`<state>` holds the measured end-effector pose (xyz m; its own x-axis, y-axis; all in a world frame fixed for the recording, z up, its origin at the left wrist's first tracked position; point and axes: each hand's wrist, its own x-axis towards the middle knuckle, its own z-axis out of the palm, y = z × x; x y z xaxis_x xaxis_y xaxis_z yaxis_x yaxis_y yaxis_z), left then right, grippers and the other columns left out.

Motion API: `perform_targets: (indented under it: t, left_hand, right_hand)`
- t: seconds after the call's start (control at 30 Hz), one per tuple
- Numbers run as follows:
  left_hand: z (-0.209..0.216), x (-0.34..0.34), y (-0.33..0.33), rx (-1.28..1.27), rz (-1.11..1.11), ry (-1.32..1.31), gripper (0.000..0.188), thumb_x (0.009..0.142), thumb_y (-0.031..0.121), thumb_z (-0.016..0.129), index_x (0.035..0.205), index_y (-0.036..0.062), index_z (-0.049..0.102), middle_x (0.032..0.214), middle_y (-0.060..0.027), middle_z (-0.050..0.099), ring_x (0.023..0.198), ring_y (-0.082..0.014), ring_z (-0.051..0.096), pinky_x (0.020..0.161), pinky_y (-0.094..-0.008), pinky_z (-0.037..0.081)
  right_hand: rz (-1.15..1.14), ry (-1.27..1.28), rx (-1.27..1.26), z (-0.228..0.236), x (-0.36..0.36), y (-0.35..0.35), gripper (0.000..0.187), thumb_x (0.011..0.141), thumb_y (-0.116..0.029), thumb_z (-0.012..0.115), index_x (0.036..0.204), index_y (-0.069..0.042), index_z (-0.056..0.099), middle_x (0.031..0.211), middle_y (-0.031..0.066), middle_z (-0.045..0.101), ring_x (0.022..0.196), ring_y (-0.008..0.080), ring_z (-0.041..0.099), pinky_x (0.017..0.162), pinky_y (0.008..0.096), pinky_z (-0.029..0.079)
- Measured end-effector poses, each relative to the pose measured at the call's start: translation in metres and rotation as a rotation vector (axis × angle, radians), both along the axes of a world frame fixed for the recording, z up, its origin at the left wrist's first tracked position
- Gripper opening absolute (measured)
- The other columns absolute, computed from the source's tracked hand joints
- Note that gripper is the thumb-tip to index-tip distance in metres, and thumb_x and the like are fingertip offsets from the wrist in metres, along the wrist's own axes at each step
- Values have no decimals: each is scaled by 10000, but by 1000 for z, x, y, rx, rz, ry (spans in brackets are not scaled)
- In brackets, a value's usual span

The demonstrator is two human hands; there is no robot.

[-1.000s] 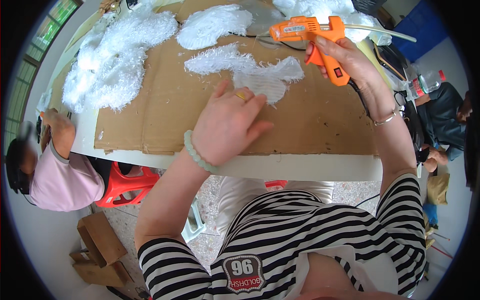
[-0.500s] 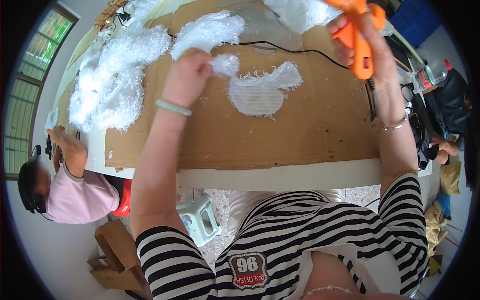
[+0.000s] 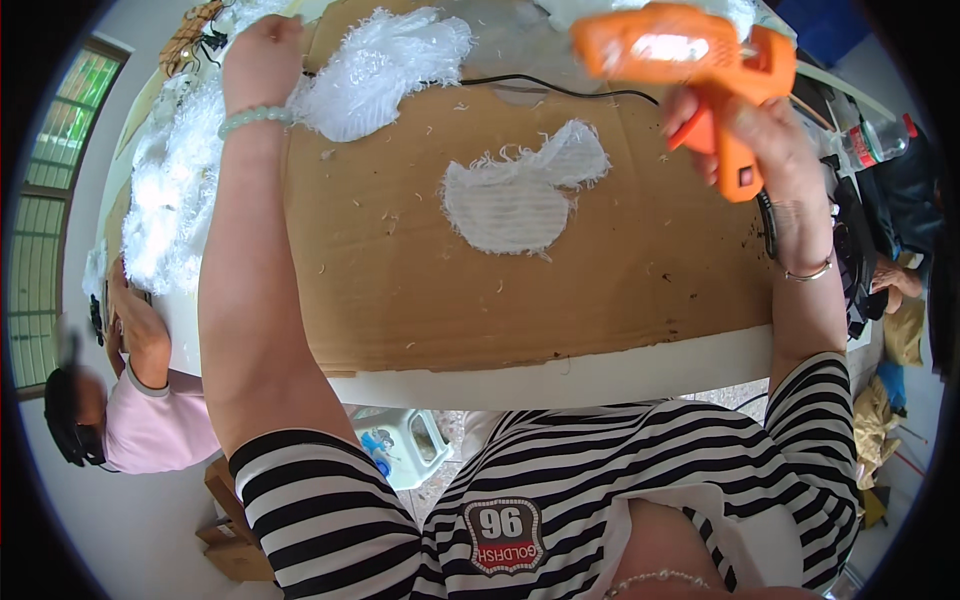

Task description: Using a hot glue gun to attach white synthetic fiber material to cardboard shapes.

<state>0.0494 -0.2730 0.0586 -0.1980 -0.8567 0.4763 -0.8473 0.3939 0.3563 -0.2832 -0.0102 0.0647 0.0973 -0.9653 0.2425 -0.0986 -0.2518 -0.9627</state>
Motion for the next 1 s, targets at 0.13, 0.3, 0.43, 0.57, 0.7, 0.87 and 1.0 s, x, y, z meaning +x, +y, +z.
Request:
perform_targets:
  t: [0.13, 0.3, 0.43, 0.57, 0.7, 0.87, 1.0]
  left_hand:
    - [-6, -14, 47, -291, -296, 102, 213, 818, 148, 598, 1012, 87, 661, 973, -105, 656, 845, -237, 629, 740, -314, 490]
    - [-31, -22, 132, 180, -571, 179, 258, 744, 105, 660, 1002, 91, 663, 887, -105, 648, 850, -232, 603, 752, -316, 480]
    - [-55, -34, 146, 210, -714, 126, 273, 721, 101, 674, 993, 76, 658, 830, -114, 631, 801, -243, 588, 696, -312, 467]
    - [-59, -45, 140, 296, -758, 132, 123, 747, 86, 655, 858, 34, 669, 770, -109, 613, 703, -242, 569, 641, -334, 456]
    - [-61, -49, 139, 431, -640, 212, 107, 826, 67, 606, 885, -13, 642, 821, -67, 596, 744, -155, 558, 678, -262, 448]
    - [-65, -51, 136, 366, -624, 266, 137, 796, 132, 633, 825, 1, 661, 777, -113, 621, 713, -264, 578, 649, -342, 462]
    - [-67, -52, 135, 362, -630, 267, 142, 797, 138, 633, 829, 3, 665, 783, -115, 625, 717, -267, 581, 655, -344, 464]
  right_hand:
    - [143, 71, 179, 1, 7, 4, 243, 832, -179, 660, 1028, -44, 611, 853, 31, 647, 688, 80, 573, 560, 220, 467]
    - [179, 352, 181, -13, 19, 5, 263, 775, -117, 724, 1005, -37, 622, 860, -1, 640, 744, 70, 559, 666, 221, 451]
    - [181, 459, 279, -15, 34, 10, 253, 805, -178, 706, 1004, -38, 636, 865, 0, 661, 798, 76, 580, 735, 235, 462]
    - [147, 433, 330, -20, 39, 12, 263, 815, -188, 697, 1017, -32, 634, 885, 19, 667, 811, 94, 595, 741, 238, 469]
    - [143, 450, 199, -22, 45, 7, 255, 810, -165, 698, 1002, -14, 624, 873, 37, 655, 779, 109, 591, 707, 242, 468]
    - [145, 528, -33, -35, 45, 0, 250, 798, -160, 701, 953, 8, 599, 743, 80, 573, 645, 165, 530, 600, 279, 440]
    - [132, 528, 16, -32, 50, -2, 260, 795, -180, 704, 924, 12, 587, 732, 93, 561, 620, 188, 510, 581, 294, 433]
